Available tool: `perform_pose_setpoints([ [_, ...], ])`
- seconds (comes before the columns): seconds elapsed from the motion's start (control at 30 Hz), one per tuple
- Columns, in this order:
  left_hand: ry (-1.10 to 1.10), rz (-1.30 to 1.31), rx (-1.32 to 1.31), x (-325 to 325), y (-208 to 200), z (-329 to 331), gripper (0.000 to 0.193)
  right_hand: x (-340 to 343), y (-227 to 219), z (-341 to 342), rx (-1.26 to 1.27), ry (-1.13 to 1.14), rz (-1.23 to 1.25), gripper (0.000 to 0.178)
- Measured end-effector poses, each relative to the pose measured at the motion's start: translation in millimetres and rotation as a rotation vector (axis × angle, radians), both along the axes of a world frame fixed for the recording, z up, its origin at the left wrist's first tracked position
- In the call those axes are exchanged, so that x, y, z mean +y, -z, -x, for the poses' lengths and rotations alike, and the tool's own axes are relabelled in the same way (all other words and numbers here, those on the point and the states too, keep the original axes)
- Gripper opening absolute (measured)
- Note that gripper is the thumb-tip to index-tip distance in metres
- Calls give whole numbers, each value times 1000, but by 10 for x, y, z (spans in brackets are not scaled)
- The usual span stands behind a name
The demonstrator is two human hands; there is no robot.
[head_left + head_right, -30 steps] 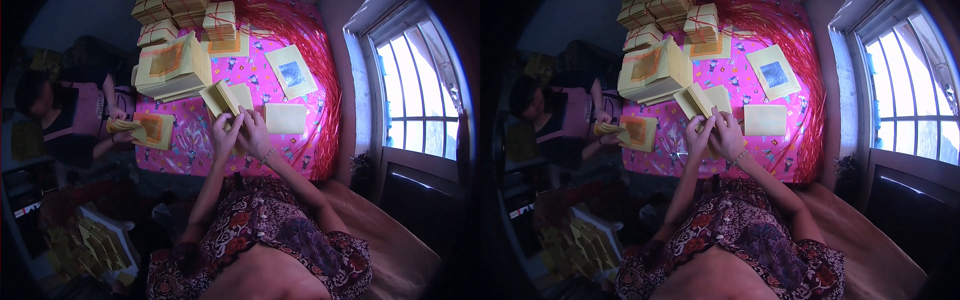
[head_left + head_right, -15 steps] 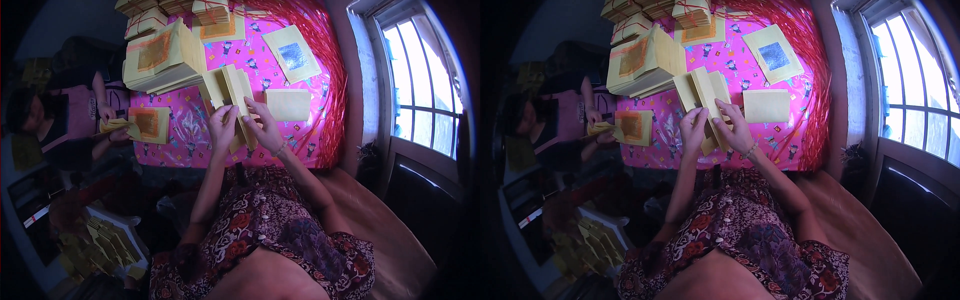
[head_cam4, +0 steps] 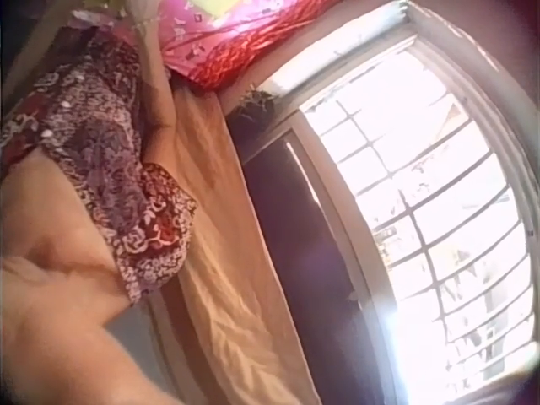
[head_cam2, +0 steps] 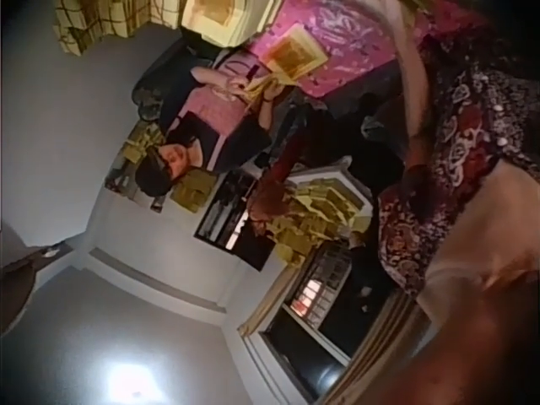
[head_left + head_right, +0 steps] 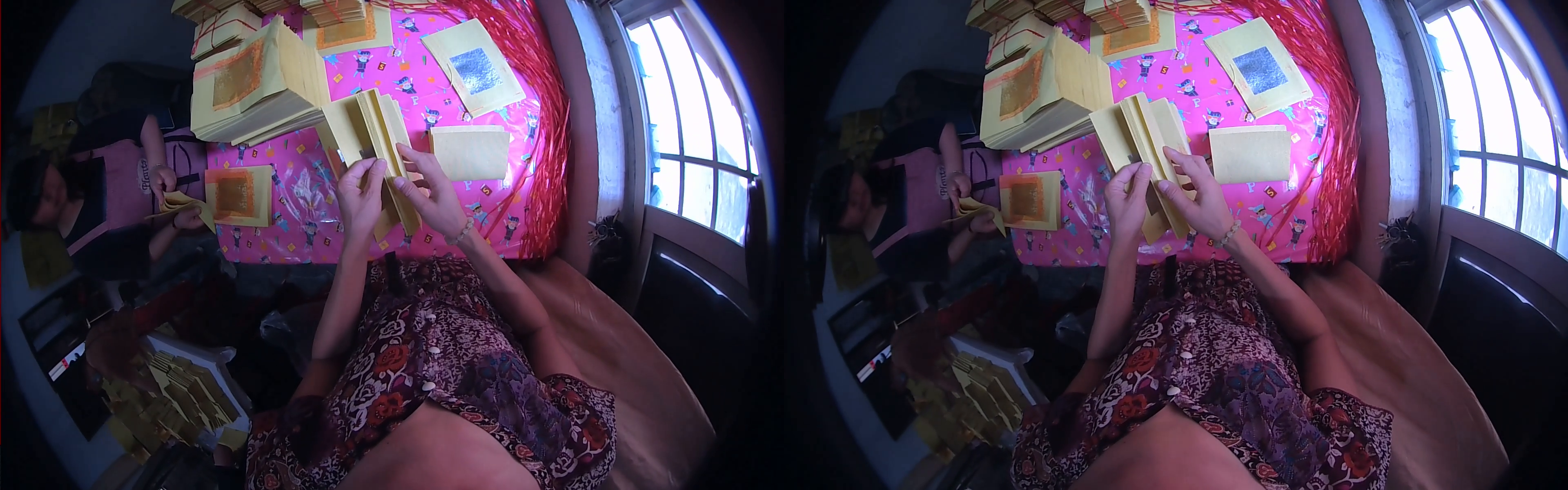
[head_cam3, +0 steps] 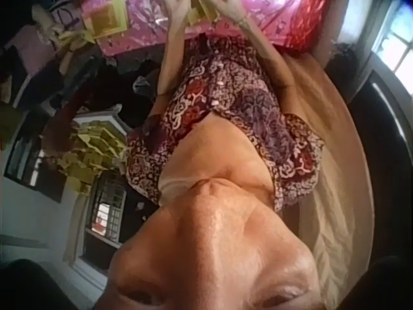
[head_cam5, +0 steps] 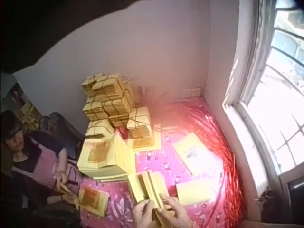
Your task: Sorting, stacking, and bundling stacks of joss paper with rubber bands at a work table.
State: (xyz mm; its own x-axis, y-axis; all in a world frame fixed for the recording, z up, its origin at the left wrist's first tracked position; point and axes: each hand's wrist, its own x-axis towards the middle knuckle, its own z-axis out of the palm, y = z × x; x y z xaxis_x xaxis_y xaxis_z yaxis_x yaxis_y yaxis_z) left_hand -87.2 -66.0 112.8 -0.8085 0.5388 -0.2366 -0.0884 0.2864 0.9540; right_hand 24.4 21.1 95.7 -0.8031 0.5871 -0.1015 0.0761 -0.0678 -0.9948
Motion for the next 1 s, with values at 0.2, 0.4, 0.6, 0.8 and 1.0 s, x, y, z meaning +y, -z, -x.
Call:
perform_pose_setpoints([
  [0.2, -24, -1, -9, 7, -11, -24, 24, 11, -10, -15, 2, -1, 3, 51],
  [0.4, -20, -16, -16, 1, 15, -34, 25, 5, 0, -30, 1, 0, 10, 51],
  [0.6, -15, -27, -17, -3, 32, -43, 25, 4, 6, -37, 11, 1, 9, 51],
  [0.8, -14, -50, -30, 2, 66, -42, 26, 17, 22, -33, 57, 30, 12, 53],
  [1.0, -17, -21, -26, 24, 47, -37, 27, 37, -12, -40, 17, 0, 26, 52],
])
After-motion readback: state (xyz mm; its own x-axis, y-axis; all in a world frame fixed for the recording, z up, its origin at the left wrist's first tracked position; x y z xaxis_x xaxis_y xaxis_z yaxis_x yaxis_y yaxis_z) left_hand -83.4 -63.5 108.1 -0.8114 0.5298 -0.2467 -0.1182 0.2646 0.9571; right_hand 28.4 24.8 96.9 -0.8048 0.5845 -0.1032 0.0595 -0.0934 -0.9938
